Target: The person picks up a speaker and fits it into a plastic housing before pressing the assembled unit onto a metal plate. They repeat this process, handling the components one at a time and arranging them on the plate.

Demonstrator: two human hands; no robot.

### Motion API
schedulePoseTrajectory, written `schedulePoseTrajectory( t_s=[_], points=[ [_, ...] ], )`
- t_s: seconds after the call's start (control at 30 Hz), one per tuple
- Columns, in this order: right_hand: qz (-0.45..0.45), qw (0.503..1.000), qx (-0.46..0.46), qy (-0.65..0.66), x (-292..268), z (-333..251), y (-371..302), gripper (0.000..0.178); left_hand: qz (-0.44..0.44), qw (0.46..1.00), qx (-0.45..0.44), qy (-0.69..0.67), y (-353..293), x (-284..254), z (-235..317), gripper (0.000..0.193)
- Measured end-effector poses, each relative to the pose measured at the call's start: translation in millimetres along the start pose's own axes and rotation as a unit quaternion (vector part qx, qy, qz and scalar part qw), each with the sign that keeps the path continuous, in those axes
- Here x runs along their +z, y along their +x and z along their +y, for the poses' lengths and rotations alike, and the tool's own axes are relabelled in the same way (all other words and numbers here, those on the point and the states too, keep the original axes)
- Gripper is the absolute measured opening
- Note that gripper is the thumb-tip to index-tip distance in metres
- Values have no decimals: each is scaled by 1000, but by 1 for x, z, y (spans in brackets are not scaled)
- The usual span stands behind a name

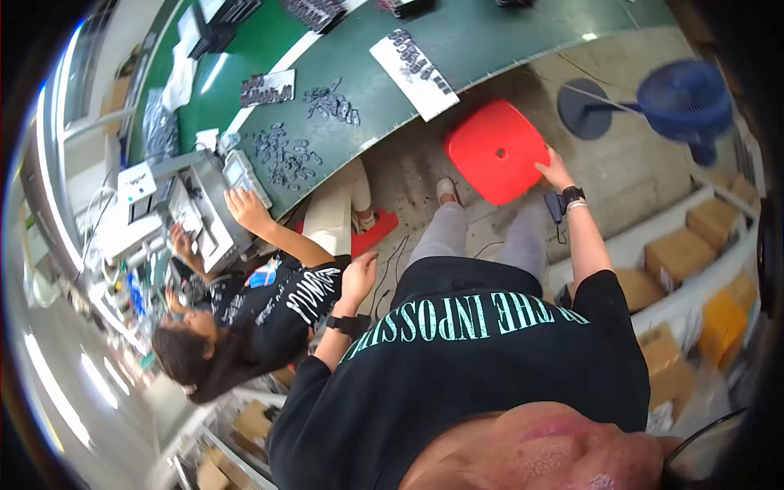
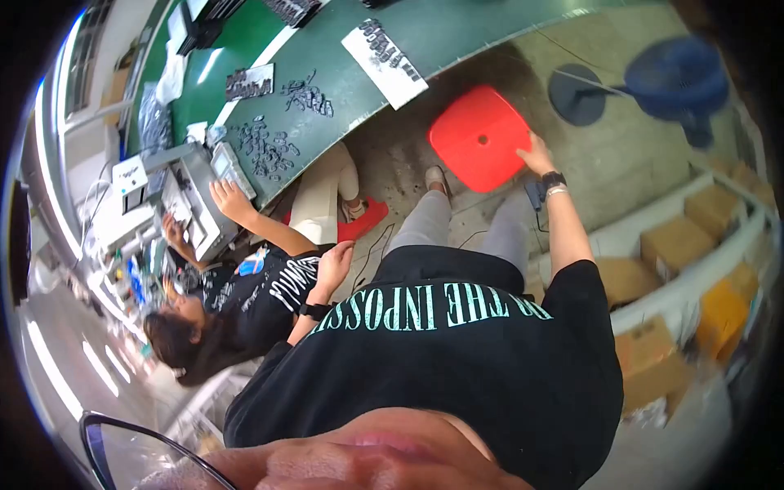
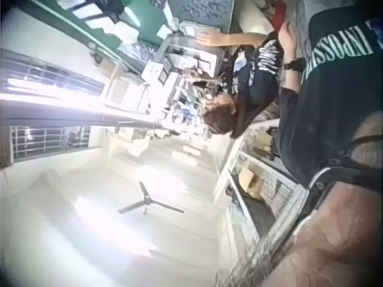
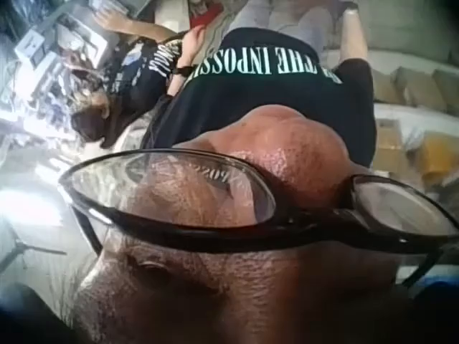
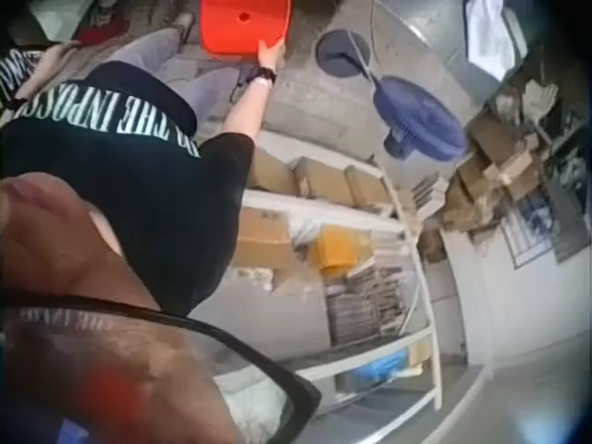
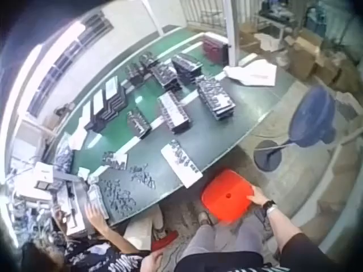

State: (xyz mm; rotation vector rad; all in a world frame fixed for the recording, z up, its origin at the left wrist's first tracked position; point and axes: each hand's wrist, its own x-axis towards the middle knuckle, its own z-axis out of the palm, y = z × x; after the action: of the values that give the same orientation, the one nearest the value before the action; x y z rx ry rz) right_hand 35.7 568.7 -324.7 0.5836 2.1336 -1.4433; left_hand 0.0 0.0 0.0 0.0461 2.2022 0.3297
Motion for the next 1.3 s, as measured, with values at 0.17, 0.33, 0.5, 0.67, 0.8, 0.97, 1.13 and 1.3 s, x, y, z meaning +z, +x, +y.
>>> schedulePoseTrajectory(
  t_s=[0.17, 0.33, 0.5, 0.67, 0.8, 0.97, 1.13, 1.3],
  points=[
    [85, 977, 89, -172, -55, 22, 85, 95, 235, 951, 25, -201, 29, 45, 151, 43],
    [-2, 991, 37, -128, -44, 95, 106, 95, 289, 942, 149, -78, 86, -7, 250, 68],
    [-17, 992, 84, 95, -22, 56, 89, 81, 332, 919, 208, -43, 177, -49, 261, 74],
    [30, 984, 164, 55, -16, 60, 45, 68, 309, 895, 322, -26, 240, -79, 257, 75],
    [-9, 955, 283, -92, 17, -27, 40, 69, 298, 884, 358, -31, 260, -96, 234, 74],
    [-73, 910, 215, -346, 18, -79, 33, 63, 268, 866, 419, -55, 271, -104, 233, 71],
    [-119, 967, 28, -224, -34, -278, 5, 27, 277, 872, 399, -54, 271, -111, 224, 65],
    [96, 943, -272, -169, -66, -355, 4, 15, 300, 869, 395, 2, 273, -105, 238, 61]
  ],
)
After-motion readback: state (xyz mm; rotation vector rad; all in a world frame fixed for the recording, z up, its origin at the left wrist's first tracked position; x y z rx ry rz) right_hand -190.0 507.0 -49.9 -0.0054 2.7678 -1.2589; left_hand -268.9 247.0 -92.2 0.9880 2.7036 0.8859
